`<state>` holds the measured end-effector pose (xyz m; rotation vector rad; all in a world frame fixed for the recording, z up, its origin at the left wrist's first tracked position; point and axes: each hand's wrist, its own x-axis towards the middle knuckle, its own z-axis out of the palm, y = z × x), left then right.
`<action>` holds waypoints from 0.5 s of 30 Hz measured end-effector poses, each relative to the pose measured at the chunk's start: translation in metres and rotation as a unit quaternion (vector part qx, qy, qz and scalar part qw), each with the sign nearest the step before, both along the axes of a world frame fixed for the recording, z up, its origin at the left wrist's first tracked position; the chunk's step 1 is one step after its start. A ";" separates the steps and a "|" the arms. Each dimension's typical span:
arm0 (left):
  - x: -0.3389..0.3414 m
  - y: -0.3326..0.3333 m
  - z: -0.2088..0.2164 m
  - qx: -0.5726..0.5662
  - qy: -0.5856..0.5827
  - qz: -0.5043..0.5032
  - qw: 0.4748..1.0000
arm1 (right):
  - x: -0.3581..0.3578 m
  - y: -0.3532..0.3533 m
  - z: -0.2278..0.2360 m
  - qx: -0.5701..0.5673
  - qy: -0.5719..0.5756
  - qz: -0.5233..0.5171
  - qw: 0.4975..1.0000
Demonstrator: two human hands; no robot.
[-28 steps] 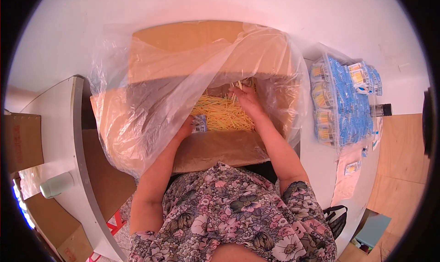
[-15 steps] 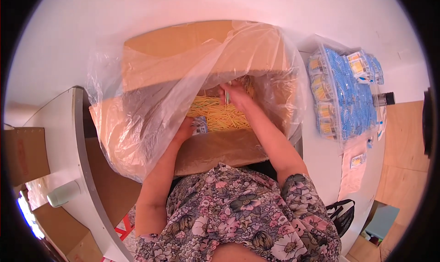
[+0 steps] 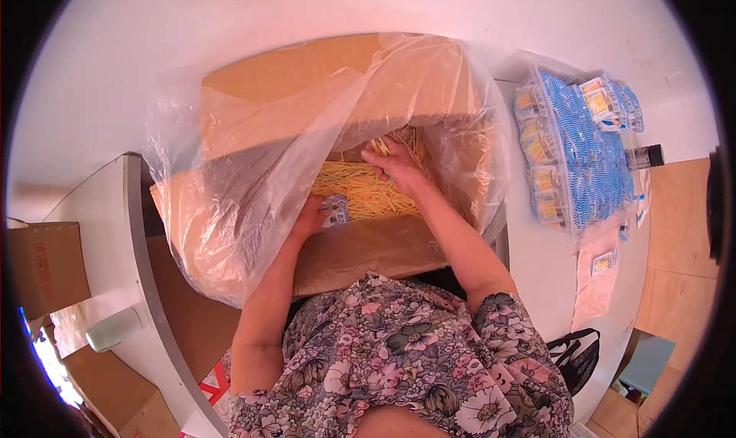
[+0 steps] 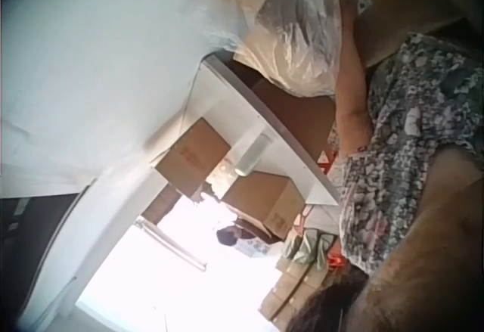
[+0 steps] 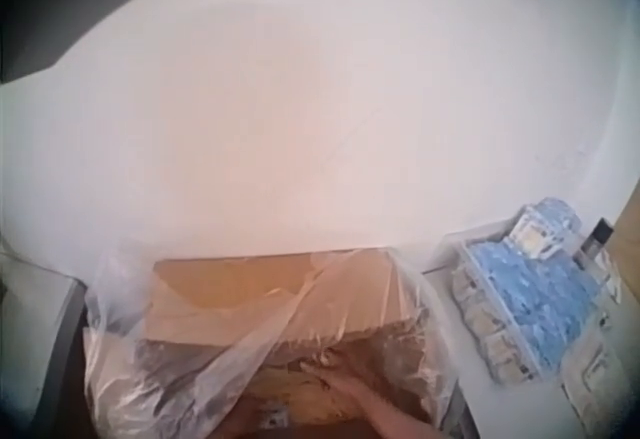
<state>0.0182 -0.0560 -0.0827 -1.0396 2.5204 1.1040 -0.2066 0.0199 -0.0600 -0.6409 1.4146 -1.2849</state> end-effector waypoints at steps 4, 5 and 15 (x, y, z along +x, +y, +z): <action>-0.003 0.002 0.003 -0.016 -0.003 -0.010 1.000 | -0.009 -0.007 0.001 0.004 -0.084 -0.034 0.996; -0.005 0.002 0.002 -0.009 0.002 -0.011 1.000 | -0.015 -0.009 -0.003 0.011 -0.164 -0.048 0.985; -0.004 0.006 0.005 -0.037 0.073 -0.011 0.997 | -0.005 -0.004 -0.011 0.015 -0.252 -0.090 0.963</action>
